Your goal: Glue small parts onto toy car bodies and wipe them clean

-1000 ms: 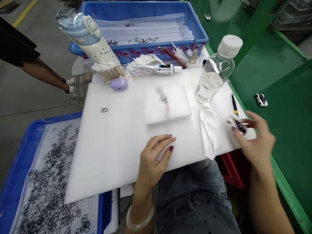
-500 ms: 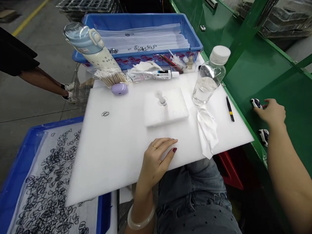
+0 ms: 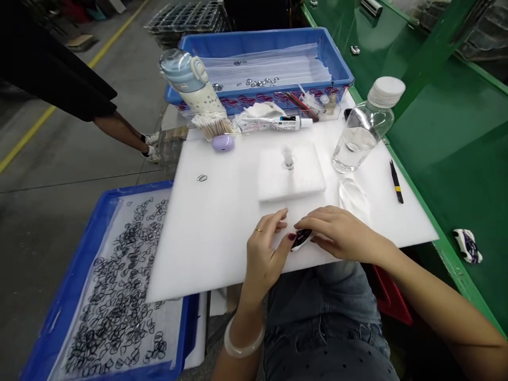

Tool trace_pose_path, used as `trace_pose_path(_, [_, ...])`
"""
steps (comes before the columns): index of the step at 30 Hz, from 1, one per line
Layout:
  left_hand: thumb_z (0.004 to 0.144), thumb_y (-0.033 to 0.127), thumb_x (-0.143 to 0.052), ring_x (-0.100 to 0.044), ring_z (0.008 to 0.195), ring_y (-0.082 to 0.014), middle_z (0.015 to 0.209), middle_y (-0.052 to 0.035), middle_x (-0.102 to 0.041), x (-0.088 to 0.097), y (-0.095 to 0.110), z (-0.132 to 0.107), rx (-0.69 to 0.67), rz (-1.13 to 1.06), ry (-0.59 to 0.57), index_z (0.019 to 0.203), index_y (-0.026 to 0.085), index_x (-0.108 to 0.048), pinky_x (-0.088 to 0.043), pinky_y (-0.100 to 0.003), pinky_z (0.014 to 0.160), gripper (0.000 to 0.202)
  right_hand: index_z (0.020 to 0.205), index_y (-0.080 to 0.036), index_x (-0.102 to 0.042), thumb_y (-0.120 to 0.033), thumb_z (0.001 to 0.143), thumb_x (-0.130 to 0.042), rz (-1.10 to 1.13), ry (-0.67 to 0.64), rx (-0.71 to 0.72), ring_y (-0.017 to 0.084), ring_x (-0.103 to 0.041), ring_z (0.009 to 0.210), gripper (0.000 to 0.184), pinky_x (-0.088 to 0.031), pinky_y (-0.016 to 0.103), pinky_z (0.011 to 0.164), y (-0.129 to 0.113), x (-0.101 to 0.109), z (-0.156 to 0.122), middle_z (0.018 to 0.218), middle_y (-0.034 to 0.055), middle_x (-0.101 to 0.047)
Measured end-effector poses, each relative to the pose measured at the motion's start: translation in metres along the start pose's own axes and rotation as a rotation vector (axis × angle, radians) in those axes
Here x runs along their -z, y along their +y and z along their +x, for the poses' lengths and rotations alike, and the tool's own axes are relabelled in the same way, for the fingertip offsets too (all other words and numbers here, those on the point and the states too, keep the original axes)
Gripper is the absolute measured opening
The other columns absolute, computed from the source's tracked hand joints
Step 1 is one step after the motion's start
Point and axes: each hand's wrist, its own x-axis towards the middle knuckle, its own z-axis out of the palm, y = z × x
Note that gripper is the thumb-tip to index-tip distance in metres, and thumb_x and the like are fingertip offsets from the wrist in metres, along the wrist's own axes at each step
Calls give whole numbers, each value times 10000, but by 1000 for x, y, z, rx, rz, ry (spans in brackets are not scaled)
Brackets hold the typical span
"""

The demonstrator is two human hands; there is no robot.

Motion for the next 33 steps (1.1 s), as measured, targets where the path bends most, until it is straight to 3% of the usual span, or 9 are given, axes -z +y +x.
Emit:
trace_pose_path(3, [963,315,-596,-668,690,-122,926,-51,-696,0,2,-2,5,-63,-10,1181,192,-666,-594,-254,640,259,1115,-200,-642,-111,912,-505,-17,173,-100,199,-701,927,261,-572,350,794,5,3,20,1060,65,-733])
trace_pose_path(7, [877,245,-699,-674,682,-112,943,-44,-679,2,2,-1,-86,-253,-224,1121,195,-691,-601,-239,634,249,1157,-175,-584,-235,885,-565,13,488,-282,207,-697,874,280,-557,340,760,13,15,47,982,77,-723])
trace_pose_path(10, [795,238,-782,-677,963,-215,1077,-78,-666,3,2,4,-136,-96,-268,1154,226,-685,-603,-377,862,371,1126,-170,-576,-294,876,-580,9,362,-297,243,-679,920,279,-519,353,760,16,17,73,1014,101,-709])
trace_pose_path(14, [765,208,-780,-475,1363,-348,1477,-138,-511,0,2,10,-177,151,-345,1305,240,-590,-446,-560,1097,573,937,-196,-623,-338,963,-480,-88,177,-415,229,-632,738,203,-429,342,711,23,24,94,725,34,-652])
trace_pose_path(17, [775,223,-780,-550,1302,-319,1433,-129,-577,-3,1,10,-159,110,-335,1308,229,-577,-478,-536,1065,570,898,-198,-615,-453,988,-466,142,178,-357,223,-619,804,308,-440,345,743,22,32,91,788,38,-651])
trace_pose_path(21, [705,283,-859,-660,1142,-300,1216,-112,-724,-5,1,6,-93,-42,-186,1171,208,-665,-539,-487,987,511,1015,-224,-609,-397,967,-553,585,378,-152,200,-599,948,188,-468,356,846,-2,26,66,1010,44,-636])
trace_pose_path(24, [727,329,-859,-714,1005,-274,1075,-91,-776,-7,5,7,4,-116,-105,1055,204,-732,-569,-444,908,373,993,-255,-587,-549,930,-553,802,504,-157,186,-521,745,302,-466,369,724,-26,12,48,830,22,-530])
trace_pose_path(28, [765,346,-832,-714,921,-252,967,-35,-793,-11,13,13,114,-130,-68,939,239,-763,-564,-423,836,215,653,-253,-437,-966,741,-179,1088,582,-187,169,-331,537,763,-374,380,558,-41,-2,37,613,4,-342])
trace_pose_path(33, [765,340,-832,-700,946,-246,991,-29,-787,-13,14,14,131,-127,-67,934,237,-762,-552,-425,851,210,486,-228,-287,-960,712,-292,1317,607,-155,145,-215,462,766,-247,342,518,-35,-9,37,453,-21,-151])
